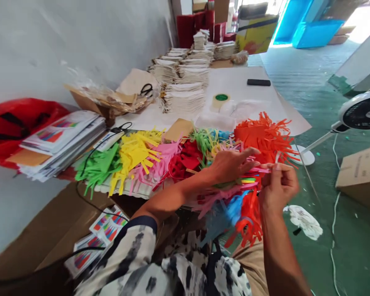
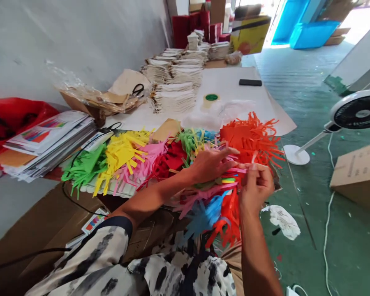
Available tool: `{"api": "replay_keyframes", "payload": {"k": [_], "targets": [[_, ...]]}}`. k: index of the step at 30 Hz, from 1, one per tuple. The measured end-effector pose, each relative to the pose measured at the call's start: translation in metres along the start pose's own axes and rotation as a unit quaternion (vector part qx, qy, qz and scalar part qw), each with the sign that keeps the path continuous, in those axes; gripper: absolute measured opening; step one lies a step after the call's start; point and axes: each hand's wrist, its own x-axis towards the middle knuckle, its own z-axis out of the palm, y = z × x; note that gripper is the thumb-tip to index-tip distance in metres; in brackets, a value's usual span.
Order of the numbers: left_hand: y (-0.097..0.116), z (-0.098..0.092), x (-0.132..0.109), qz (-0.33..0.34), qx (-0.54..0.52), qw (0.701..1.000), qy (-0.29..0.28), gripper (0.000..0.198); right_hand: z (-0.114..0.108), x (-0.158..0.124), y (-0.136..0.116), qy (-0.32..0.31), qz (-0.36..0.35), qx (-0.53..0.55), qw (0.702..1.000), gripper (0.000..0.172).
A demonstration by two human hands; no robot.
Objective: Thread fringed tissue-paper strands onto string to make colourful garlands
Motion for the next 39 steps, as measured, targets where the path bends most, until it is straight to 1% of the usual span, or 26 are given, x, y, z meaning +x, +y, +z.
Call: {"api": "replay_keyframes", "payload": {"k": [1, 3, 5, 7, 8, 9, 11, 13, 15, 16, 17, 19, 20, 23, 24, 26, 27, 28, 29, 31, 33, 34, 36, 37, 38, 39], "targets": [[-0.006, 0.0, -0.001, 0.0, -0.015, 1.0, 0.005, 0.038, 0.0, 0.002, 0.0, 0.009, 0.002, 0.025, 1.0, 0.037], [-0.025, -0.007, 0.001, -0.008, -0.067, 0.996, 0.049, 0.031, 0.0, 0.004, 0.0, 0.03, -0.01, 0.044, 0.999, 0.04], [-0.048, -0.024, 0.005, -0.008, -0.102, 0.987, 0.125, 0.026, 0.0, 0.006, -0.001, 0.046, -0.028, 0.029, 0.998, 0.041], [-0.071, -0.046, 0.008, 0.006, -0.088, 0.982, 0.166, 0.025, 0.0, 0.006, 0.0, 0.059, -0.037, 0.012, 0.997, 0.041], [-0.08, -0.058, 0.009, 0.017, -0.064, 0.984, 0.166, 0.027, -0.001, 0.006, 0.001, 0.063, -0.04, 0.005, 0.997, 0.041], [-0.088, -0.067, 0.009, 0.04, -0.04, 0.989, 0.133, 0.029, -0.001, 0.006, 0.002, 0.065, -0.042, -0.002, 0.997, 0.04], [-0.096, -0.079, 0.005, 0.09, 0.012, 0.995, 0.037, 0.031, -0.001, 0.006, 0.004, 0.064, -0.042, -0.019, 0.997, 0.039], [-0.098, -0.078, 0.001, 0.119, 0.073, 0.989, -0.05, 0.027, -0.002, 0.005, 0.005, 0.058, -0.043, -0.038, 0.997, 0.038], [-0.097, -0.072, -0.001, 0.13, 0.139, 0.978, -0.09, 0.019, -0.002, 0.004, 0.006, 0.047, -0.044, -0.053, 0.996, 0.037], [-0.098, -0.069, 0.001, 0.133, 0.169, 0.972, -0.093, 0.015, -0.002, 0.004, 0.006, 0.043, -0.044, -0.058, 0.996, 0.037], [-0.099, -0.067, 0.003, 0.131, 0.192, 0.969, -0.085, 0.013, -0.002, 0.004, 0.007, 0.039, -0.044, -0.062, 0.996, 0.037], [-0.106, -0.071, 0.013, 0.119, 0.209, 0.97, -0.042, 0.012, -0.002, 0.003, 0.007, 0.035, -0.042, -0.071, 0.996, 0.037], [-0.111, -0.076, 0.019, 0.108, 0.202, 0.973, -0.006, 0.012, -0.002, 0.003, 0.008, 0.034, -0.041, -0.076, 0.996, 0.037], [-0.125, -0.106, 0.042, 0.061, 0.133, 0.98, 0.138, 0.006, -0.002, 0.001, 0.008, 0.018, -0.043, -0.088, 0.995, 0.037], [-0.128, -0.117, 0.049, 0.037, 0.103, 0.975, 0.191, 0.004, -0.002, 0.001, 0.008, 0.009, -0.045, -0.095, 0.994, 0.037], [-0.127, -0.135, 0.061, -0.01, 0.028, 0.962, 0.271, 0.004, -0.002, -0.001, 0.008, -0.013, -0.052, -0.114, 0.992, 0.037], [-0.123, -0.141, 0.065, -0.023, -0.011, 0.957, 0.288, 0.008, -0.002, -0.001, 0.008, -0.023, -0.058, -0.122, 0.991, 0.037], [-0.116, -0.143, 0.066, -0.026, -0.044, 0.956, 0.289, 0.012, -0.001, -0.002, 0.007, -0.031, -0.063, -0.129, 0.989, 0.037], [-0.108, -0.141, 0.066, -0.019, -0.067, 0.959, 0.276, 0.014, -0.001, -0.002, 0.006, -0.035, -0.068, -0.132, 0.988, 0.037], [-0.086, -0.129, 0.06, 0.015, -0.066, 0.974, 0.215, 0.012, -0.001, -0.002, 0.005, -0.038, -0.074, -0.136, 0.987, 0.036], [-0.064, -0.108, 0.048, 0.054, -0.005, 0.991, 0.122, 0.007, 0.0, -0.002, 0.004, -0.033, -0.072, -0.134, 0.988, 0.036], [-0.055, -0.098, 0.042, 0.063, 0.039, 0.995, 0.074, 0.005, 0.0, -0.002, 0.003, -0.032, -0.068, -0.133, 0.988, 0.036], [-0.041, -0.082, 0.031, 0.061, 0.113, 0.991, -0.025, 0.004, 0.001, -0.003, 0.002, -0.031, -0.06, -0.13, 0.989, 0.035], [-0.037, -0.078, 0.027, 0.055, 0.133, 0.988, -0.052, 0.012, 0.001, -0.003, 0.002, -0.032, -0.057, -0.131, 0.989, 0.035], [-0.033, -0.076, 0.024, 0.052, 0.144, 0.987, -0.057, 0.022, 0.001, -0.003, 0.002, -0.033, -0.054, -0.132, 0.989, 0.035], [-0.03, -0.075, 0.024, 0.055, 0.143, 0.987, -0.044, 0.032, 0.001, -0.003, 0.002, -0.035, -0.053, -0.133, 0.989, 0.035]]}}
